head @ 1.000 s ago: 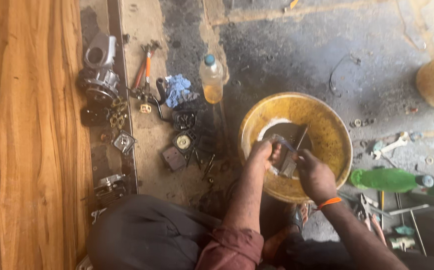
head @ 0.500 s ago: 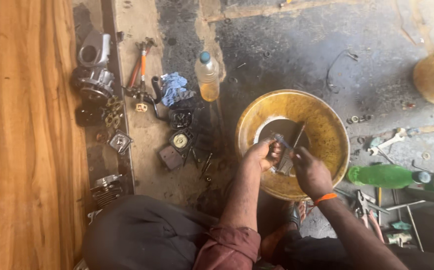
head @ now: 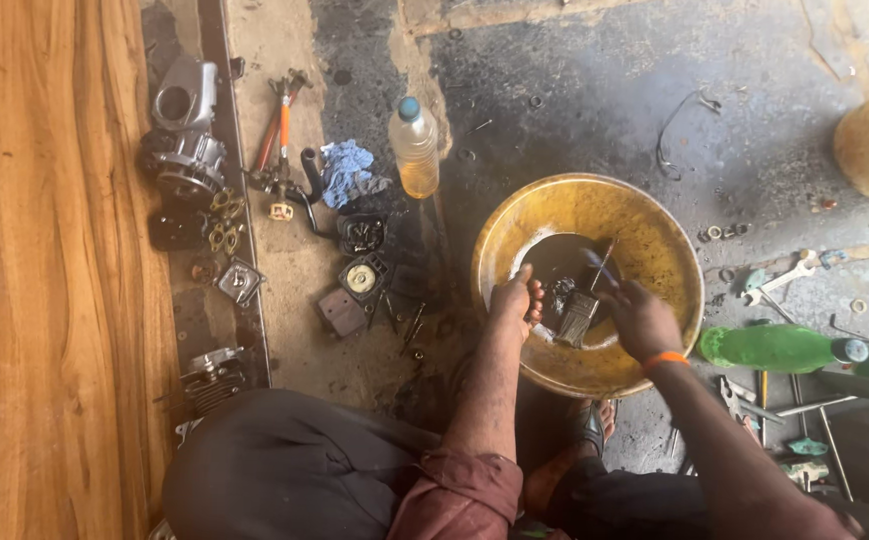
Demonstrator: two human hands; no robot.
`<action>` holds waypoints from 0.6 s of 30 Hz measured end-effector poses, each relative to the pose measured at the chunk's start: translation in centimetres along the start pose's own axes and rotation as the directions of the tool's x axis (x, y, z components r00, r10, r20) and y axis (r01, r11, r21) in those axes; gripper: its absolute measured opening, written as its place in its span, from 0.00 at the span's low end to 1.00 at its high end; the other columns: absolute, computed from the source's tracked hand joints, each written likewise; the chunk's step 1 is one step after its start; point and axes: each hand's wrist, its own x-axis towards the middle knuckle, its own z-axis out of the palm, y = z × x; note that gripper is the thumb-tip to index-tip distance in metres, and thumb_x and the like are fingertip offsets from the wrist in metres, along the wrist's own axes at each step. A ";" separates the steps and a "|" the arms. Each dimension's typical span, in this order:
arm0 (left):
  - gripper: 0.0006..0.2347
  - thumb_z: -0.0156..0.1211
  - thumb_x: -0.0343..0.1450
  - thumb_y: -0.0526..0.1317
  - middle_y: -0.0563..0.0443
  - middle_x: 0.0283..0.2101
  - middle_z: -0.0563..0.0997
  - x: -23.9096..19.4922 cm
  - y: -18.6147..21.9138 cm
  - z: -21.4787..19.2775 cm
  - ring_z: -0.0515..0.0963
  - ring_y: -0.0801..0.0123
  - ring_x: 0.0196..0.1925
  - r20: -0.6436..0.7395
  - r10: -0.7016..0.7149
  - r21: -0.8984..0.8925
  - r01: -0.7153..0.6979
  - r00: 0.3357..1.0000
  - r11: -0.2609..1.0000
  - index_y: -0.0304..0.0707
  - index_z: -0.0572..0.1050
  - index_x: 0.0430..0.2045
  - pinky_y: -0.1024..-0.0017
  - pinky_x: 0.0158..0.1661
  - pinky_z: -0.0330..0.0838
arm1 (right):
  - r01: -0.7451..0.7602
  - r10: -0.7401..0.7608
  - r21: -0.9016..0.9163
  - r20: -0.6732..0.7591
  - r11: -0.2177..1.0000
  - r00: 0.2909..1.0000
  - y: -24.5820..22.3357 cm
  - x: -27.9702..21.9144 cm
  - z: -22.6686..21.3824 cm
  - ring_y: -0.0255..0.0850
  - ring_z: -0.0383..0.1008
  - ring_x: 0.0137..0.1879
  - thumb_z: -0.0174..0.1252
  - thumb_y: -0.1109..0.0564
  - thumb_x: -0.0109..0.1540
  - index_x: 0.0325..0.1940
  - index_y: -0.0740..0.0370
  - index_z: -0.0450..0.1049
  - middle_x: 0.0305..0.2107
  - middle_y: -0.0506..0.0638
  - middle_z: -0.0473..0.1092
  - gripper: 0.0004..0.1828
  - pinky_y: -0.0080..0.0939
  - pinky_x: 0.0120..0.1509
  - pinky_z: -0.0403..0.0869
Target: The person cleans mechanical engine components in a bowl of fluid and uses a thin wire to clear internal passages.
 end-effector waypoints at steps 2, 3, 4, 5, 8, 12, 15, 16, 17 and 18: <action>0.18 0.56 0.75 0.52 0.58 0.18 0.71 0.4 -0.4 0.6 0.64 0.74 0.15 -0.075 0.045 0.006 -0.045 0.996 0.999 0.41 0.72 0.19 0.76 0.16 0.55 | -0.029 0.033 -0.089 0.046 0.996 0.998 -0.7 1.3 1.7 0.54 0.81 0.46 0.60 0.39 0.64 0.51 0.54 0.77 0.41 0.57 0.78 0.21 0.54 0.49 0.77; 0.17 0.56 0.76 0.51 0.58 0.18 0.71 0.4 -0.4 0.6 0.63 0.75 0.15 -0.075 0.041 -0.016 -0.042 0.996 0.999 0.41 0.72 0.19 0.76 0.16 0.54 | -0.033 0.044 -0.132 0.077 0.991 0.996 -1.0 1.9 2.8 0.54 0.81 0.47 0.61 0.39 0.64 0.51 0.54 0.77 0.42 0.56 0.78 0.20 0.53 0.50 0.77; 0.17 0.55 0.76 0.51 0.59 0.18 0.71 0.3 -0.5 0.7 0.63 0.75 0.15 -0.074 0.036 -0.038 -0.039 0.997 0.999 0.42 0.72 0.19 0.77 0.17 0.54 | 0.048 -0.037 -0.192 0.057 0.980 0.998 -1.1 2.5 3.7 0.53 0.80 0.49 0.60 0.41 0.64 0.51 0.53 0.77 0.44 0.55 0.78 0.18 0.52 0.50 0.78; 0.16 0.55 0.76 0.50 0.59 0.18 0.71 0.0 -0.4 0.4 0.63 0.76 0.15 -0.082 0.032 -0.062 -0.037 0.996 0.997 0.43 0.73 0.19 0.77 0.17 0.53 | 0.130 -0.121 -0.248 0.049 0.960 0.991 -1.3 2.8 5.1 0.52 0.80 0.50 0.59 0.43 0.64 0.51 0.52 0.77 0.47 0.54 0.77 0.17 0.52 0.51 0.78; 0.16 0.56 0.76 0.51 0.58 0.18 0.71 -0.9 0.4 0.2 0.63 0.75 0.14 -0.076 0.033 -0.073 -0.039 0.997 0.997 0.42 0.72 0.20 0.77 0.17 0.56 | 0.244 -0.249 -0.318 0.025 0.916 0.968 -2.1 2.3 8.0 0.52 0.79 0.49 0.60 0.48 0.59 0.53 0.53 0.74 0.55 0.56 0.71 0.19 0.52 0.47 0.79; 0.15 0.55 0.77 0.50 0.58 0.20 0.72 -1.1 1.0 0.4 0.64 0.77 0.15 -0.060 0.071 -0.092 -0.077 0.996 0.993 0.41 0.72 0.23 0.78 0.17 0.56 | 0.189 -0.127 -0.376 0.183 0.907 0.975 -3.3 1.1 8.5 0.52 0.80 0.50 0.57 0.52 0.63 0.62 0.45 0.71 0.55 0.51 0.70 0.21 0.53 0.49 0.79; 0.15 0.56 0.76 0.49 0.57 0.21 0.72 -0.8 0.5 0.5 0.64 0.76 0.15 -0.065 0.116 -0.062 -0.120 0.991 0.991 0.40 0.73 0.25 0.77 0.17 0.56 | 0.232 -0.150 -0.428 0.217 0.873 0.965 -3.2 1.6 8.0 0.52 0.81 0.49 0.55 0.51 0.70 0.57 0.50 0.74 0.50 0.52 0.73 0.12 0.52 0.49 0.79; 0.14 0.57 0.76 0.49 0.57 0.21 0.73 -0.7 0.3 0.5 0.65 0.76 0.15 -0.058 0.138 -0.057 -0.142 0.989 0.988 0.38 0.73 0.27 0.77 0.17 0.56 | 0.226 -0.205 -0.181 0.127 0.957 0.970 -3.0 1.9 7.6 0.49 0.80 0.45 0.60 0.52 0.67 0.57 0.54 0.74 0.45 0.53 0.74 0.14 0.50 0.47 0.78; 0.14 0.57 0.77 0.48 0.57 0.21 0.73 -0.7 0.2 0.7 0.65 0.76 0.16 -0.045 0.160 -0.049 -0.162 0.986 0.985 0.37 0.73 0.28 0.76 0.16 0.57 | 0.227 -0.229 0.080 0.020 0.971 0.973 -2.9 2.2 6.8 0.46 0.78 0.42 0.65 0.53 0.64 0.56 0.57 0.74 0.40 0.53 0.75 0.18 0.48 0.45 0.76; 0.10 0.59 0.75 0.46 0.57 0.22 0.74 -0.9 0.0 0.8 0.66 0.77 0.16 -0.022 0.214 0.023 -0.213 0.977 0.977 0.38 0.76 0.35 0.77 0.17 0.57 | 0.241 -0.222 0.333 -0.093 0.912 0.971 -3.0 2.1 6.1 0.42 0.77 0.39 0.69 0.53 0.61 0.56 0.61 0.74 0.35 0.54 0.76 0.22 0.46 0.43 0.75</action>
